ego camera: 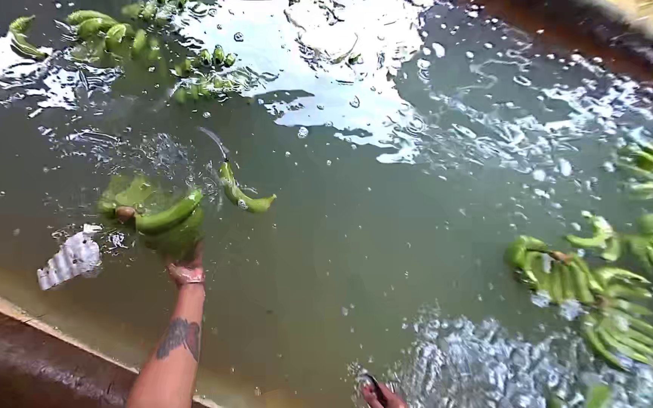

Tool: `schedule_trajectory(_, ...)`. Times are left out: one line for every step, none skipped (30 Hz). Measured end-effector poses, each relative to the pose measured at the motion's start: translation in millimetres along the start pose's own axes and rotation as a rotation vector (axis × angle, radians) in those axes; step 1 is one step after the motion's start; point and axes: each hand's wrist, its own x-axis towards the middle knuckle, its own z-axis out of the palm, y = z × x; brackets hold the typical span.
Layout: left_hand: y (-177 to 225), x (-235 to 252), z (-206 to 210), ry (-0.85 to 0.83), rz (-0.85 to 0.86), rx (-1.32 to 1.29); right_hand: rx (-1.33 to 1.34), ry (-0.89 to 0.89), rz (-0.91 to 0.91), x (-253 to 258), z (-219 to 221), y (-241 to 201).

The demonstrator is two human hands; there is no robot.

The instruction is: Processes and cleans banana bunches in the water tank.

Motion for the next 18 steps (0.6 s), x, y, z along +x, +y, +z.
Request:
schedule_trajectory(4,-8,-14,0.028,-0.121,0.012,-0.030,0.025,-0.046,3,2,5)
schedule_trajectory(0,-4,-40,-0.030,-0.160,0.047,-0.042,0.042,-0.075,5,3,6)
schedule_trajectory(-3,3,-66,-0.092,-0.185,0.050,-0.041,0.065,-0.088,5,2,5)
schedule_trajectory(-2,4,-80,-0.129,-0.186,0.056,-0.027,0.094,-0.089,6,1,5)
schedule_trajectory(2,1,-86,-0.142,-0.175,0.098,0.002,0.130,-0.085,8,1,5)
schedule_trajectory(6,-5,-87,-0.115,-0.163,0.183,0.030,0.167,-0.081,8,1,6)
schedule_trajectory(7,-10,-90,-0.062,-0.162,0.292,0.054,0.193,-0.070,9,2,7)
schedule_trajectory(6,-12,-94,-0.004,-0.162,0.419,0.067,0.205,-0.063,10,3,7)
schedule_trajectory(5,-12,-98,0.042,-0.165,0.539,0.065,0.202,-0.057,11,3,4)
schedule_trajectory(4,-11,-103,0.060,-0.156,0.647,0.045,0.186,-0.056,13,2,-1)
schedule_trajectory(8,-10,-108,0.031,-0.128,0.747,0.021,0.161,-0.065,16,0,-8)
schedule_trajectory(14,-11,-109,-0.017,-0.089,0.836,-0.008,0.145,-0.082,19,-1,-18)
schedule_trajectory(21,-14,-109,-0.073,-0.042,0.893,-0.033,0.150,-0.122,22,-2,-29)
schedule_trajectory(27,-15,-110,-0.155,-0.006,0.918,-0.053,0.161,-0.171,26,-2,-43)
schedule_trajectory(29,-14,-113,-0.239,0.004,0.906,-0.066,0.180,-0.221,31,-2,-60)
schedule_trajectory(27,-15,-117,-0.293,-0.023,0.881,-0.070,0.202,-0.270,37,0,-79)
schedule_trajectory(21,-17,-122,-0.303,-0.081,0.842,-0.075,0.215,-0.318,42,3,-99)
schedule_trajectory(11,-20,-126,-0.288,-0.137,0.814,-0.080,0.221,-0.366,49,5,-121)
